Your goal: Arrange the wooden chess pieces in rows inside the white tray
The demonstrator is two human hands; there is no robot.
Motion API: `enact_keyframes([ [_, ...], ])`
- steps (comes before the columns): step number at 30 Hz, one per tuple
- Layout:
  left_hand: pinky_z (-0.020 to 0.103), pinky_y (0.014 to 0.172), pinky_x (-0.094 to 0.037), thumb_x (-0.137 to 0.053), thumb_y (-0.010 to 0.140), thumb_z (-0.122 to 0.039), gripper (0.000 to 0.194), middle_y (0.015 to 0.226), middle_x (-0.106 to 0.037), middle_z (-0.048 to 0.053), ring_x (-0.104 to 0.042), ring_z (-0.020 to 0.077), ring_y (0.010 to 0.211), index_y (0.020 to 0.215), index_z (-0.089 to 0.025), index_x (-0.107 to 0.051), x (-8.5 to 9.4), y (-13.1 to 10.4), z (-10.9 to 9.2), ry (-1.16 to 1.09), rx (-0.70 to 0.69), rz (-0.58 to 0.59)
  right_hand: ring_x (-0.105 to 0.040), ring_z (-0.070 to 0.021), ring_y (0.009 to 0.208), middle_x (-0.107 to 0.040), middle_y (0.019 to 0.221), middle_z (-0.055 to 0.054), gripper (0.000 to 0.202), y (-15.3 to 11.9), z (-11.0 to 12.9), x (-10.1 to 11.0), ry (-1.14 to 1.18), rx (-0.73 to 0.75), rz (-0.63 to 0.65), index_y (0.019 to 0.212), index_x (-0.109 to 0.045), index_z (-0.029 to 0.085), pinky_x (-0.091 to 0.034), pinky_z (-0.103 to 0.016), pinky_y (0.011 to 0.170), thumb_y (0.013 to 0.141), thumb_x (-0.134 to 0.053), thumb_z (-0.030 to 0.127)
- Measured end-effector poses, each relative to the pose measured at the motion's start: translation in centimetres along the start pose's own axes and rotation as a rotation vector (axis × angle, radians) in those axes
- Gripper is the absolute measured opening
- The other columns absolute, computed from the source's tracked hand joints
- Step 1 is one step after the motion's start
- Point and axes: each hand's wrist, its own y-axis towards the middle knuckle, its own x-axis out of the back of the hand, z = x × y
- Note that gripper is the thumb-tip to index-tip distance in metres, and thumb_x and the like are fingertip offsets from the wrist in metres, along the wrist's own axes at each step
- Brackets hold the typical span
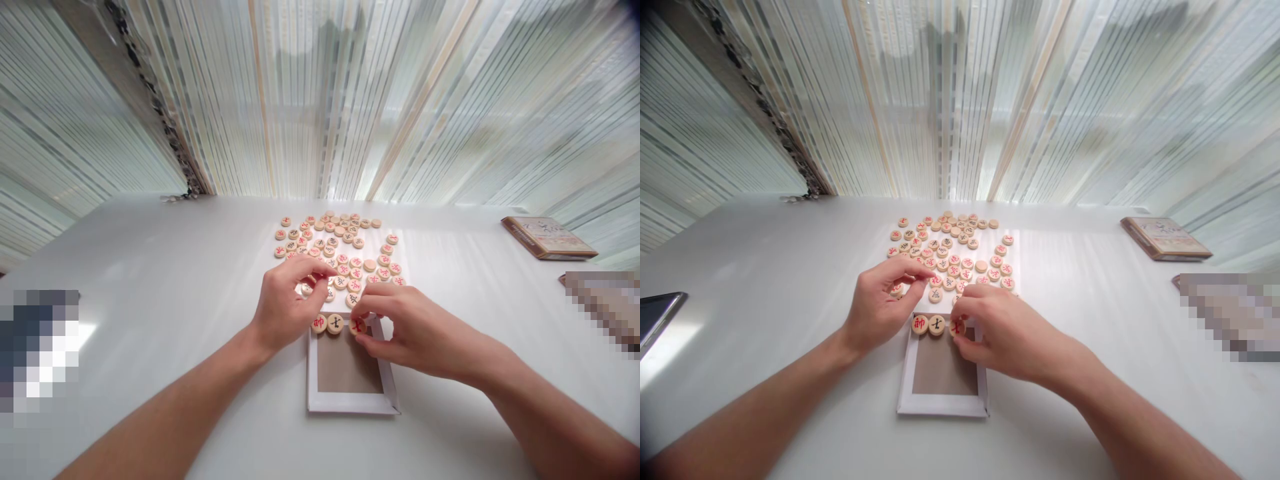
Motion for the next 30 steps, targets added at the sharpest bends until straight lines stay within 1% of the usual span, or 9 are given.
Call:
enact_keyframes([
  [2,0.030,0.074,-0.062,-0.064,0.087,-0.006,0.021,0.092,-0.080,0.004,-0.074,0.0179,0.084,0.094,-0.018,-0.079,-0.1,0.0,0.0,0.005,0.008,0.005,-0.060,-0.0172,0.074,-0.068,0.086,-0.004,0.009,-0.1,0.1,-0.2,-0.041,-0.017,0.049,0.088,-0.075,0.018,-0.046,-0.029,0.065,0.088,-0.072,0.009],
  [4,0.030,0.075,-0.062,-0.065,0.088,-0.007,0.020,0.092,-0.081,0.004,-0.075,0.0180,0.084,0.094,-0.019,-0.080,-0.1,0.0,0.0,0.002,0.028,0.019,-0.061,-0.0179,0.075,-0.068,0.087,-0.005,0.011,-0.1,0.2,-0.4,-0.068,-0.027,0.070,0.090,-0.076,0.017,-0.046,-0.029,0.065,0.088,-0.071,0.008],
  [9,0.029,0.077,-0.064,-0.066,0.091,-0.014,0.015,0.088,-0.082,0.003,-0.078,0.0175,0.079,0.095,-0.018,-0.079,-0.3,-0.1,-0.1,-0.048,0.117,0.079,-0.063,-0.0199,0.078,-0.070,0.087,-0.006,0.012,0.2,0.1,-0.8,-0.165,-0.009,0.075,0.093,-0.078,0.017,-0.045,-0.031,0.067,0.091,-0.069,0.009],
  [14,0.029,0.077,-0.065,-0.065,0.093,-0.018,0.014,0.086,-0.082,0.003,-0.079,0.0178,0.077,0.095,-0.018,-0.078,-0.3,-0.1,-0.3,-0.063,0.141,0.103,-0.064,-0.0203,0.076,-0.072,0.084,-0.006,0.015,0.2,-0.1,-1.1,-0.230,0.013,0.081,0.092,-0.080,0.017,-0.043,-0.033,0.069,0.095,-0.067,0.010],
  [18,0.027,0.072,-0.065,-0.063,0.094,-0.020,0.015,0.081,-0.080,0.003,-0.079,0.0179,0.075,0.095,-0.018,-0.077,-0.3,-0.2,-0.3,-0.075,0.163,0.143,-0.063,-0.0200,0.073,-0.072,0.079,-0.005,0.019,0.1,-0.3,-1.3,-0.264,0.030,0.075,0.086,-0.081,0.019,-0.040,-0.034,0.066,0.098,-0.066,0.014],
  [22,0.026,0.065,-0.065,-0.062,0.095,-0.022,0.015,0.080,-0.081,0.004,-0.081,0.0198,0.077,0.097,-0.018,-0.077,-0.4,-0.4,-0.3,-0.102,0.218,0.184,-0.060,-0.0188,0.069,-0.070,0.074,-0.004,0.024,0.2,-0.3,-1.6,-0.301,0.061,0.053,0.077,-0.078,0.018,-0.038,-0.033,0.062,0.098,-0.067,0.014],
  [30,0.027,0.070,-0.067,-0.063,0.093,-0.020,0.015,0.082,-0.081,0.004,-0.081,0.0195,0.076,0.097,-0.018,-0.078,-0.4,-0.4,-0.4,-0.110,0.200,0.184,-0.058,-0.0178,0.067,-0.070,0.072,-0.003,0.024,0.1,-0.4,-1.9,-0.328,0.105,0.001,0.076,-0.077,0.018,-0.037,-0.033,0.062,0.098,-0.067,0.015],
])
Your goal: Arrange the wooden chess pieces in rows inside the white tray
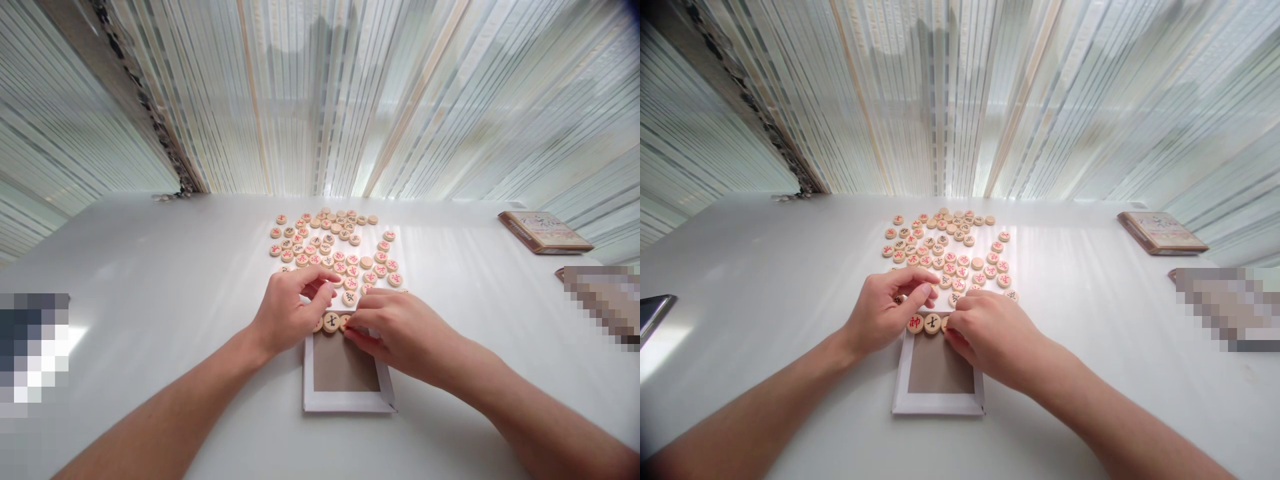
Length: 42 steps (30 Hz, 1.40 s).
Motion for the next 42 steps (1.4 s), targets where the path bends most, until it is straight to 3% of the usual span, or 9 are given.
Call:
enact_keyframes([
  [12,0.027,0.067,-0.064,-0.063,0.095,-0.021,0.016,0.081,-0.081,0.003,-0.079,0.0184,0.073,0.095,-0.018,-0.078,0.1,0.2,0.1,0.055,-0.030,-0.026,-0.060,-0.0168,0.066,-0.070,0.072,-0.003,0.021,-0.1,-0.1,0.6,0.119,-0.005,-0.056,0.077,-0.074,0.018,-0.039,-0.031,0.062,0.096,-0.066,0.017],
  [15,0.029,0.070,-0.063,-0.062,0.096,-0.022,0.017,0.080,-0.081,0.002,-0.078,0.0182,0.072,0.094,-0.019,-0.079,0.3,0.3,0.0,0.063,-0.034,-0.042,-0.058,-0.0142,0.059,-0.068,0.067,-0.001,0.023,0.0,-1.2,1.3,0.245,-0.066,-0.228,0.075,-0.071,0.020,-0.040,-0.028,0.059,0.097,-0.064,0.022],
  [18,0.029,0.070,-0.062,-0.062,0.096,-0.022,0.017,0.078,-0.080,0.002,-0.078,0.0184,0.071,0.093,-0.018,-0.079,0.4,0.4,0.0,0.069,-0.031,-0.067,-0.059,-0.0154,0.058,-0.069,0.066,-0.001,0.024,0.3,-4.0,1.5,0.208,-0.247,-0.510,0.074,-0.070,0.021,-0.043,-0.029,0.060,0.097,-0.063,0.025],
  [21,0.029,0.071,-0.062,-0.062,0.096,-0.022,0.018,0.080,-0.081,0.003,-0.078,0.0184,0.071,0.093,-0.017,-0.079,0.5,0.5,0.1,0.058,-0.032,-0.082,-0.068,-0.0207,0.074,-0.080,0.091,-0.008,0.019,0.4,-8.3,0.6,0.108,-0.484,-0.646,0.096,-0.079,0.019,-0.052,-0.033,0.069,0.097,-0.061,0.026],
  [26,0.029,0.072,-0.061,-0.061,0.096,-0.022,0.019,0.078,-0.080,0.002,-0.078,0.0177,0.072,0.093,-0.017,-0.079,0.5,0.4,0.1,0.073,-0.057,-0.084,-0.071,-0.0309,0.115,-0.075,0.131,-0.015,0.044,0.2,-14.3,-1.8,0.062,-0.512,-0.561,0.133,-0.075,0.019,-0.057,-0.047,0.097,0.099,-0.048,0.020],
  [28,0.029,0.072,-0.061,-0.061,0.096,-0.021,0.019,0.079,-0.080,0.002,-0.077,0.0175,0.072,0.093,-0.017,-0.079,0.4,0.4,0.1,0.073,-0.055,-0.087,-0.062,-0.0342,0.133,-0.070,0.144,-0.015,0.048,0.2,-15.4,-2.6,0.038,-0.490,-0.512,0.140,-0.072,0.021,-0.050,-0.053,0.111,0.099,-0.047,0.019],
  [31,0.029,0.071,-0.061,-0.061,0.096,-0.022,0.019,0.081,-0.081,0.003,-0.077,0.0179,0.071,0.092,-0.016,-0.079,0.4,0.4,0.1,0.068,-0.049,-0.093,-0.054,-0.0387,0.142,-0.064,0.154,-0.013,0.048,0.1,-15.9,-3.2,0.005,-0.466,-0.456,0.143,-0.071,0.025,-0.043,-0.061,0.117,0.101,-0.047,0.021],
  [35,0.029,0.071,-0.061,-0.061,0.096,-0.022,0.019,0.081,-0.081,0.003,-0.078,0.0180,0.071,0.092,-0.016,-0.079,0.5,0.4,0.1,0.074,-0.053,-0.093,-0.062,-0.0400,0.129,-0.071,0.140,-0.017,0.040,-0.1,-15.7,-2.7,-0.019,-0.455,-0.436,0.132,-0.076,0.020,-0.046,-0.060,0.111,0.103,-0.050,0.030],
  [42,0.029,0.071,-0.061,-0.061,0.095,-0.022,0.020,0.080,-0.081,0.004,-0.077,0.0181,0.071,0.092,-0.015,-0.079,0.5,0.5,0.1,0.091,-0.064,-0.096,-0.071,-0.0297,0.092,-0.077,0.105,-0.014,0.035,-0.6,-14.7,-1.4,0.039,-0.477,-0.438,0.122,-0.080,0.017,-0.055,-0.045,0.091,0.100,-0.056,0.028],
])
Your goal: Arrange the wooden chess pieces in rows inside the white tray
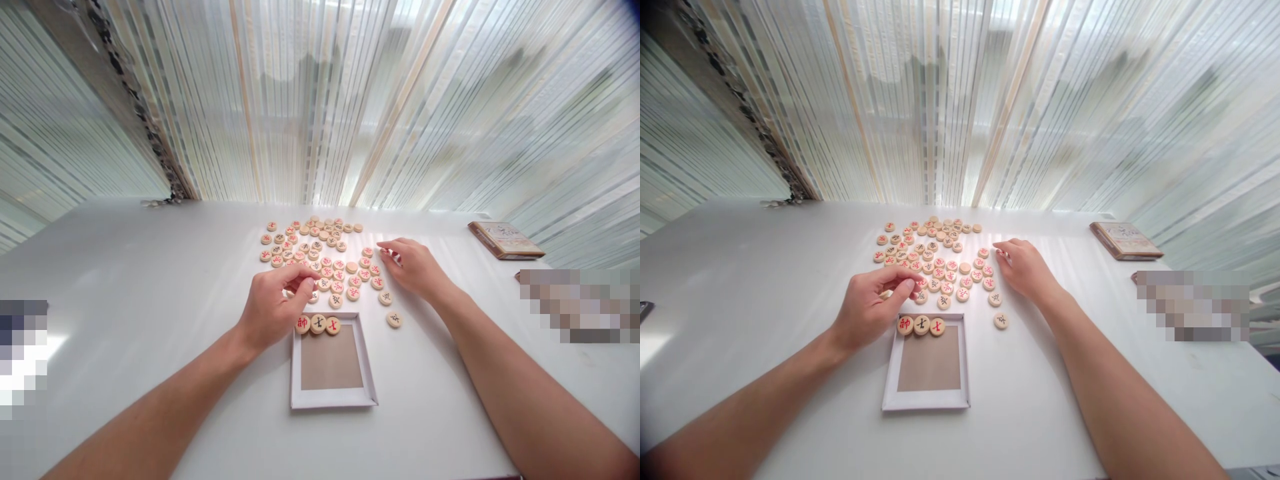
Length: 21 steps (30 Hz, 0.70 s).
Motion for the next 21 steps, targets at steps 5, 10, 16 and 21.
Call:
enact_keyframes([
  [5,0.029,0.071,-0.061,-0.062,0.095,-0.021,0.019,0.080,-0.081,0.004,-0.077,0.0185,0.071,0.092,-0.016,-0.080,0.0,0.0,0.1,-0.003,-0.004,-0.007,-0.068,-0.0231,0.073,-0.076,0.097,-0.011,0.026,0.1,0.4,0.6,0.101,-0.131,-0.028,0.107,-0.085,0.018,-0.057,-0.043,0.083,0.090,-0.067,0.026],
  [10,0.029,0.072,-0.061,-0.061,0.095,-0.020,0.019,0.080,-0.081,0.003,-0.077,0.0179,0.072,0.092,-0.016,-0.079,0.0,0.0,0.1,0.001,-0.019,-0.004,-0.074,-0.0282,0.079,-0.080,0.089,-0.009,0.020,0.1,1.0,0.9,0.287,-0.312,-0.071,0.097,-0.085,0.019,-0.059,-0.050,0.088,0.081,-0.078,0.031],
  [16,0.028,0.073,-0.062,-0.064,0.094,-0.020,0.016,0.083,-0.080,0.003,-0.078,0.0178,0.075,0.094,-0.016,-0.079,0.0,-0.1,-0.2,-0.045,0.015,0.007,-0.082,-0.0297,0.089,-0.084,0.103,-0.014,0.047,-0.9,5.2,1.3,0.700,-0.391,0.009,0.113,-0.083,0.016,-0.067,-0.045,0.083,0.082,-0.086,0.051],
  [21,0.028,0.076,-0.063,-0.070,0.095,-0.024,0.012,0.090,-0.083,0.003,-0.079,0.0186,0.082,0.098,-0.019,-0.081,-0.2,-0.1,-0.6,-0.119,0.086,0.034,-0.082,-0.0260,0.086,-0.085,0.097,-0.010,0.042,-2.3,10.0,1.6,1.188,-0.449,0.185,0.097,-0.085,0.019,-0.069,-0.039,0.083,0.066,-0.102,0.043],
])
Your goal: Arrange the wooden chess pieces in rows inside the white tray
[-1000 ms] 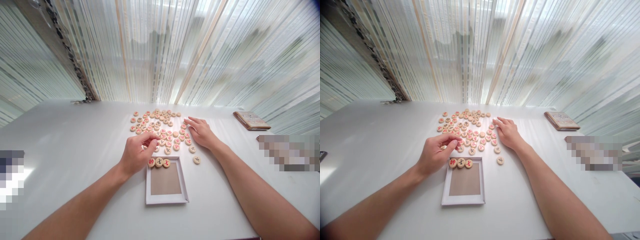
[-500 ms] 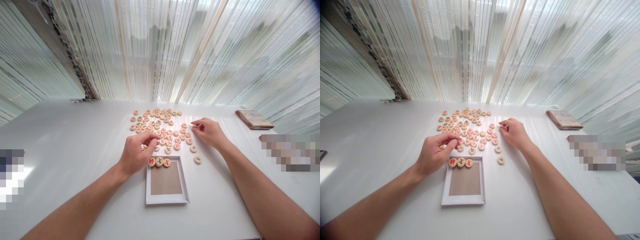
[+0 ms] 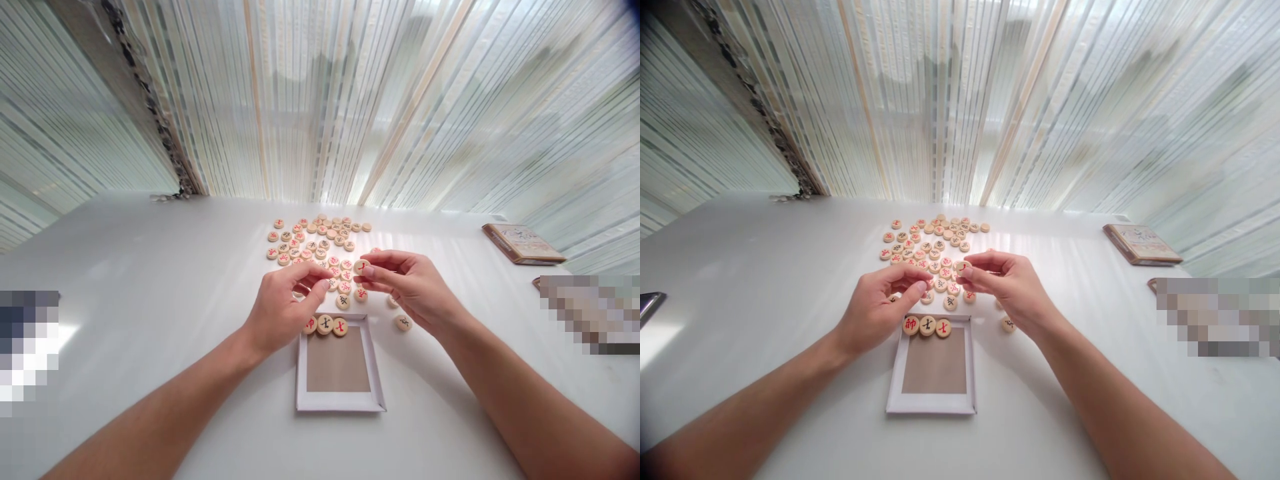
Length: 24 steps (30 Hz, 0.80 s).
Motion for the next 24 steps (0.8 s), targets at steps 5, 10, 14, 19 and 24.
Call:
enact_keyframes([
  [5,0.028,0.079,-0.064,-0.077,0.095,-0.034,0.017,0.097,-0.086,0.004,-0.081,0.0202,0.090,0.105,-0.022,-0.084,-0.2,-0.2,-0.3,-0.139,0.077,0.062,-0.081,-0.0207,0.075,-0.084,0.088,-0.006,0.040,-1.4,0.2,-2.0,0.147,-0.041,0.120,0.092,-0.086,0.020,-0.068,-0.032,0.075,0.061,-0.106,0.033],
  [10,0.032,0.081,-0.067,-0.081,0.093,-0.036,0.021,0.102,-0.087,0.007,-0.082,0.0230,0.093,0.106,-0.020,-0.085,-0.3,-0.3,-0.7,-0.214,0.112,0.069,-0.080,-0.0197,0.078,-0.085,0.093,-0.008,0.035,-1.7,-0.1,-2.2,0.127,-0.012,0.165,0.093,-0.087,0.020,-0.068,-0.030,0.074,0.066,-0.104,0.033],
  [14,0.035,0.082,-0.068,-0.081,0.091,-0.034,0.017,0.096,-0.086,0.007,-0.083,0.0244,0.090,0.100,-0.020,-0.085,-0.4,-0.2,-0.9,-0.197,0.105,0.065,-0.081,-0.0213,0.084,-0.085,0.097,-0.009,0.031,-1.8,-0.3,-2.1,0.108,0.014,0.190,0.095,-0.087,0.021,-0.069,-0.033,0.077,0.071,-0.102,0.033],
  [19,0.032,0.080,-0.067,-0.079,0.094,-0.031,0.013,0.095,-0.086,0.006,-0.082,0.0228,0.089,0.098,-0.020,-0.085,-0.4,-0.2,-1.0,-0.180,0.075,0.071,-0.081,-0.0210,0.080,-0.085,0.092,-0.007,0.028,-1.9,-0.3,-2.1,0.113,0.052,0.210,0.094,-0.088,0.022,-0.069,-0.033,0.075,0.071,-0.102,0.030],
  [24,0.029,0.076,-0.066,-0.080,0.094,-0.029,0.011,0.097,-0.086,0.005,-0.081,0.0207,0.089,0.099,-0.021,-0.086,-0.5,-0.4,-1.1,-0.169,0.028,0.041,-0.081,-0.0206,0.081,-0.085,0.090,-0.006,0.024,-1.9,-0.4,-2.1,0.097,0.080,0.200,0.093,-0.088,0.024,-0.068,-0.032,0.076,0.074,-0.100,0.030],
])
